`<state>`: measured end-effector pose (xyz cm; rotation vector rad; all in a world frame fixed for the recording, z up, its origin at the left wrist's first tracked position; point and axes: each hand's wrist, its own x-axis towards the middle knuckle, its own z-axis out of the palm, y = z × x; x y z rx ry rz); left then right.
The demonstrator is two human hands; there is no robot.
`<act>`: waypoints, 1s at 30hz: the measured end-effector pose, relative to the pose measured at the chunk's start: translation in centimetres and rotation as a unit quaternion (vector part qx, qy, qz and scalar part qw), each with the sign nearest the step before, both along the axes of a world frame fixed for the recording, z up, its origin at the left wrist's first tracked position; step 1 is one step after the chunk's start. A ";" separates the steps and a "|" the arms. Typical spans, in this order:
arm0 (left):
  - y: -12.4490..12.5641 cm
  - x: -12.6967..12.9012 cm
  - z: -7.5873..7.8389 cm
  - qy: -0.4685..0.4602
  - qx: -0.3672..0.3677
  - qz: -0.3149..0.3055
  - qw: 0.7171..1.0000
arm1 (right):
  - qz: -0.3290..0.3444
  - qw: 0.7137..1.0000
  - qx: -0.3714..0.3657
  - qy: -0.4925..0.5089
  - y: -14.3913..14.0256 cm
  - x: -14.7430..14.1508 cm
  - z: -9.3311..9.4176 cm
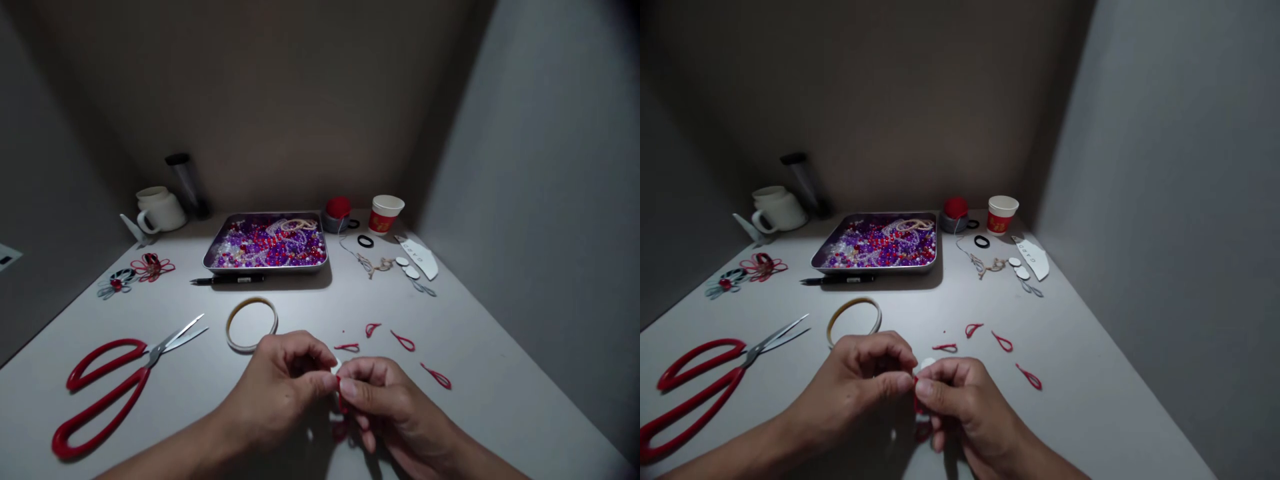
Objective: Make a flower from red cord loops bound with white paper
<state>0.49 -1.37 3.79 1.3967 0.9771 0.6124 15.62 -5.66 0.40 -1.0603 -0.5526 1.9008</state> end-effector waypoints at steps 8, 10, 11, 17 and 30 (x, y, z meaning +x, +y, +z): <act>0.2 -0.7 0.4 0.035 0.145 -0.132 0.980 | 0.063 0.998 -0.001 0.012 0.0 0.5 -0.1; 0.2 -0.8 0.2 0.045 0.174 -0.154 0.972 | 0.068 0.998 0.007 0.001 0.0 0.5 -0.1; 0.2 -0.8 0.1 0.046 0.186 -0.160 0.968 | 0.072 0.997 0.014 -0.001 0.0 0.6 0.0; 0.4 -0.9 -1.3 0.017 0.141 -0.061 0.988 | 0.056 0.998 0.032 -0.005 0.4 1.1 -0.2; -0.1 -0.8 -2.2 -0.025 0.285 -0.051 0.957 | 0.002 0.934 0.266 -0.241 0.8 1.4 0.8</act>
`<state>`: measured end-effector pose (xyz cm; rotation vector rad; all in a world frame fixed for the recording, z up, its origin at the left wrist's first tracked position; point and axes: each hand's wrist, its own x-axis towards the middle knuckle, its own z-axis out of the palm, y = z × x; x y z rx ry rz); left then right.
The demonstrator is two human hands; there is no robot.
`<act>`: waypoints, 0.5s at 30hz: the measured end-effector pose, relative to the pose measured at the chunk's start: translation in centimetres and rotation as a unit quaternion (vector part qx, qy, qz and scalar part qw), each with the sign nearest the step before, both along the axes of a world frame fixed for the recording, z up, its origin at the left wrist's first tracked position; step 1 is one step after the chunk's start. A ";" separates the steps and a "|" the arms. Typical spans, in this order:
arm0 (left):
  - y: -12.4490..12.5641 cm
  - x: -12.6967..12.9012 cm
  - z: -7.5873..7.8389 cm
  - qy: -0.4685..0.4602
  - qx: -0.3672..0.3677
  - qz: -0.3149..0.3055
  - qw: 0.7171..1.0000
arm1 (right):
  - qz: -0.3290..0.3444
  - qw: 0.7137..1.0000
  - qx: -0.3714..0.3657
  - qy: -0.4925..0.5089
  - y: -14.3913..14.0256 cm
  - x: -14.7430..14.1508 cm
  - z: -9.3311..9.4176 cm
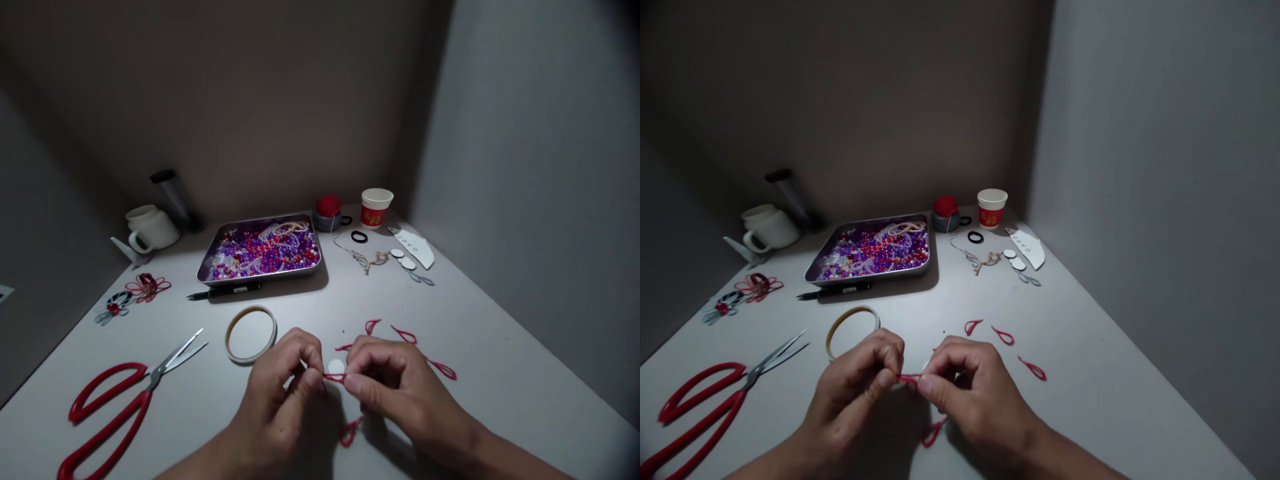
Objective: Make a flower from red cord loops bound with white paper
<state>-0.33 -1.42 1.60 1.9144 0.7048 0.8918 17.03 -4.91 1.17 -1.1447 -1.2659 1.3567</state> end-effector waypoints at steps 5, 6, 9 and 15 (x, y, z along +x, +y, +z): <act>-0.6 0.3 -0.7 0.026 0.088 0.012 0.996 | 0.075 0.987 -0.091 0.111 -0.3 -0.3 -0.5; -0.7 0.3 -0.8 0.026 0.100 0.013 0.995 | 0.077 0.985 -0.101 0.115 -0.4 -0.5 -0.5; -1.0 0.5 -1.2 0.021 0.114 0.019 0.993 | 0.052 0.984 -0.128 0.111 -0.6 -1.0 -0.4; -1.5 0.9 -1.1 0.021 0.100 0.035 0.994 | 0.022 0.984 -0.138 0.114 -0.7 -1.1 -0.5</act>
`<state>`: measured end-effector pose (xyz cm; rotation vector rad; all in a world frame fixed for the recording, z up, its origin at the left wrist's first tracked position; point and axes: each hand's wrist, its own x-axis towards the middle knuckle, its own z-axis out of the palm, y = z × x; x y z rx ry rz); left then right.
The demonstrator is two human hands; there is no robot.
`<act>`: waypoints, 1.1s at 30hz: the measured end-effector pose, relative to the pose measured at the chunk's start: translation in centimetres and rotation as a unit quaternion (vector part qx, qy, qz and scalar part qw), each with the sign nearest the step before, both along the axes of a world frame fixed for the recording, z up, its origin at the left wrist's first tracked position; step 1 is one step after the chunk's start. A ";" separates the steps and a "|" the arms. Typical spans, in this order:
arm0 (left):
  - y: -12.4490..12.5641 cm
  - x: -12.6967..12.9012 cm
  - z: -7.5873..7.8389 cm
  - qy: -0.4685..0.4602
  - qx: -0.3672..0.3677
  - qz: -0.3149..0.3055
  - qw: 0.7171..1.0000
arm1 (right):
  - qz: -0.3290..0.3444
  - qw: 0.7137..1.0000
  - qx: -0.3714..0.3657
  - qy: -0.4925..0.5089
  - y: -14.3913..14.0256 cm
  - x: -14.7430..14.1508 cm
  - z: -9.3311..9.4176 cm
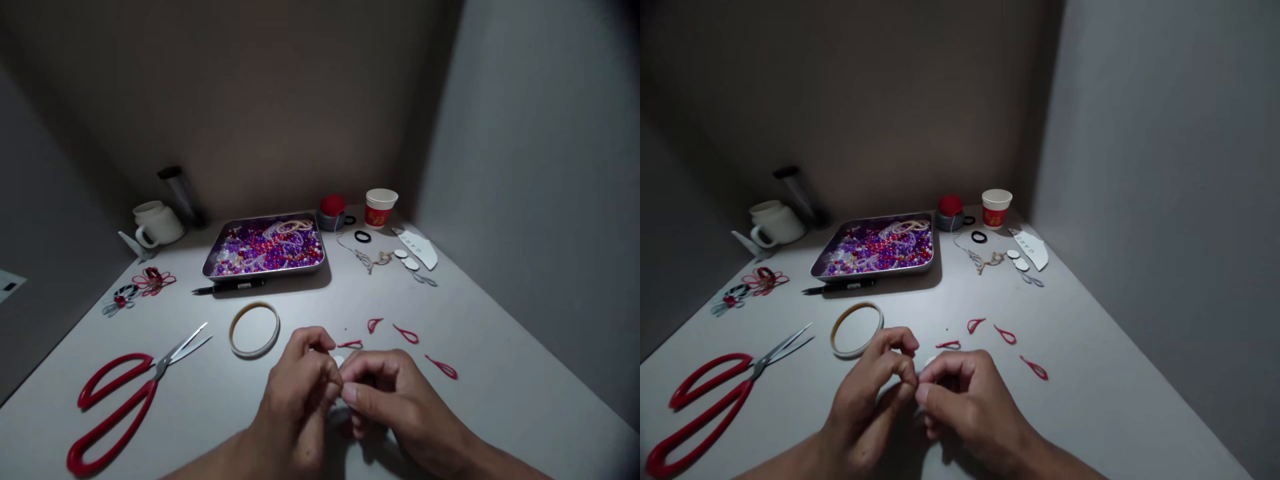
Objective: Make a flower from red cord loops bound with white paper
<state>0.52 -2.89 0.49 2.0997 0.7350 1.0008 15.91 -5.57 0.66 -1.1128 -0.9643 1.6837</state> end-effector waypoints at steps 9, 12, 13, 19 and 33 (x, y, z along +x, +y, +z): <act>4.1 -6.2 3.9 0.366 -0.005 0.060 0.929 | -0.090 0.960 0.191 -0.186 -0.1 0.2 -0.8; 4.6 -7.4 2.7 0.459 0.025 0.112 0.881 | -0.125 0.912 0.314 -0.234 -0.1 -0.2 -1.4; 4.5 -7.3 2.2 0.461 0.039 0.117 0.879 | -0.136 0.895 0.346 -0.247 -0.2 -0.3 -1.6; 2.7 -5.3 1.4 0.233 -0.081 0.067 0.967 | -0.215 0.823 0.418 -0.319 -0.8 -1.4 -2.0; 1.4 -4.0 -0.3 0.085 -0.087 0.045 0.992 | -0.047 0.656 0.593 -0.465 1.0 -1.8 -2.1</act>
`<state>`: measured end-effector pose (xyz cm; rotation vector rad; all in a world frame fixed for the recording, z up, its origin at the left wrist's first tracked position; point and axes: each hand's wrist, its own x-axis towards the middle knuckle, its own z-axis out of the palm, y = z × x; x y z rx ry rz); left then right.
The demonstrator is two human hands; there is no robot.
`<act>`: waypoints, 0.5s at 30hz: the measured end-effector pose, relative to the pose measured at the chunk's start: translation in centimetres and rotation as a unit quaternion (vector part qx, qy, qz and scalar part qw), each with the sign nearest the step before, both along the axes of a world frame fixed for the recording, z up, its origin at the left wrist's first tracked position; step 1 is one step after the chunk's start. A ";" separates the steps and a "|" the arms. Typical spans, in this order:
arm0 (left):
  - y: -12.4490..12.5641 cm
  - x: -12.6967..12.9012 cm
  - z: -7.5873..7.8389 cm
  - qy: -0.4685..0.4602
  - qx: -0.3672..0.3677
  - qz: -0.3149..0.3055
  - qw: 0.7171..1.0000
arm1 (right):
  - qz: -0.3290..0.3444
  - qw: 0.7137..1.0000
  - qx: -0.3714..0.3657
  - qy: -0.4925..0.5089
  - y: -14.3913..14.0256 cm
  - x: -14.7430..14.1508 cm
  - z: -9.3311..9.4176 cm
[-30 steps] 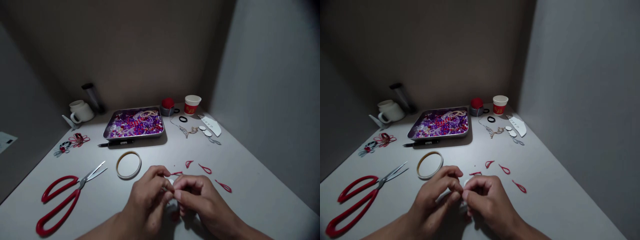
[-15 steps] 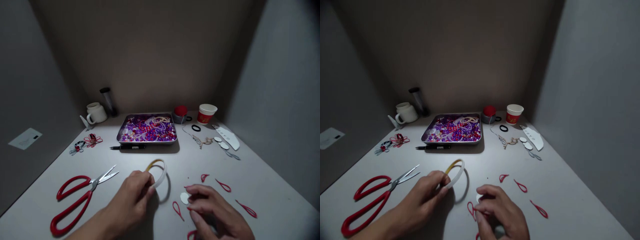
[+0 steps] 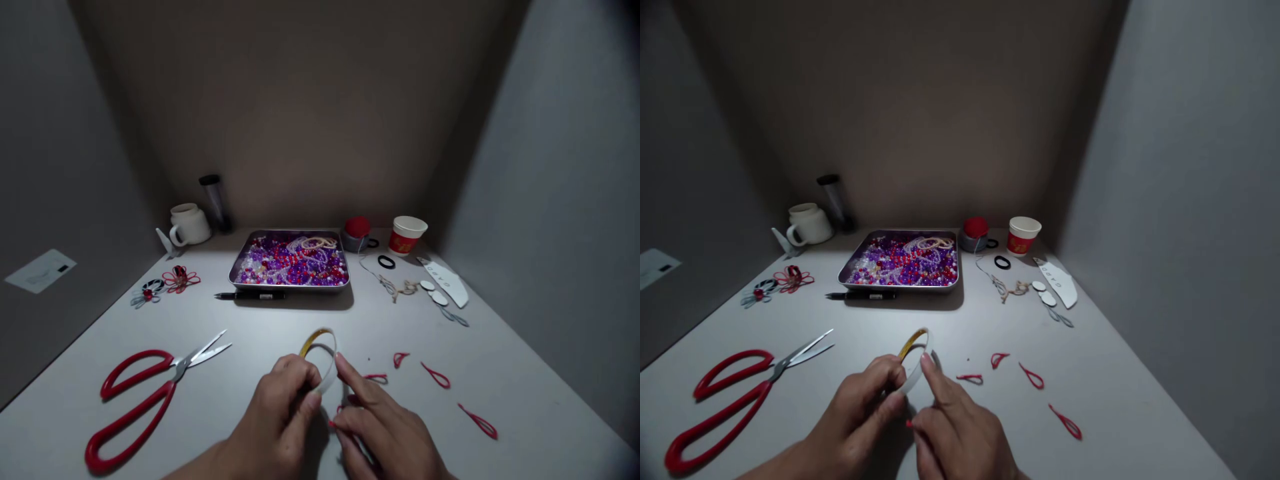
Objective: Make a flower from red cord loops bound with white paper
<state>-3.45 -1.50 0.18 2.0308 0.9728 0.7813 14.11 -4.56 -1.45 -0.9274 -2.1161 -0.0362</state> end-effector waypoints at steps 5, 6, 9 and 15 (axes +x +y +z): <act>-0.1 0.2 -0.2 -0.005 0.027 0.016 0.999 | -0.008 0.998 0.030 -0.048 0.1 -0.1 -0.3; -0.2 0.2 -0.2 -0.007 0.032 0.020 0.999 | -0.008 0.998 0.029 -0.055 0.0 -0.1 -0.4; -0.2 0.3 -0.3 -0.006 0.034 0.045 0.998 | 0.023 0.995 0.027 -0.089 -0.4 -0.1 -0.6; 0.0 0.3 0.1 -0.007 0.037 0.044 0.998 | 0.035 0.997 -0.044 0.060 -1.1 -0.4 -0.4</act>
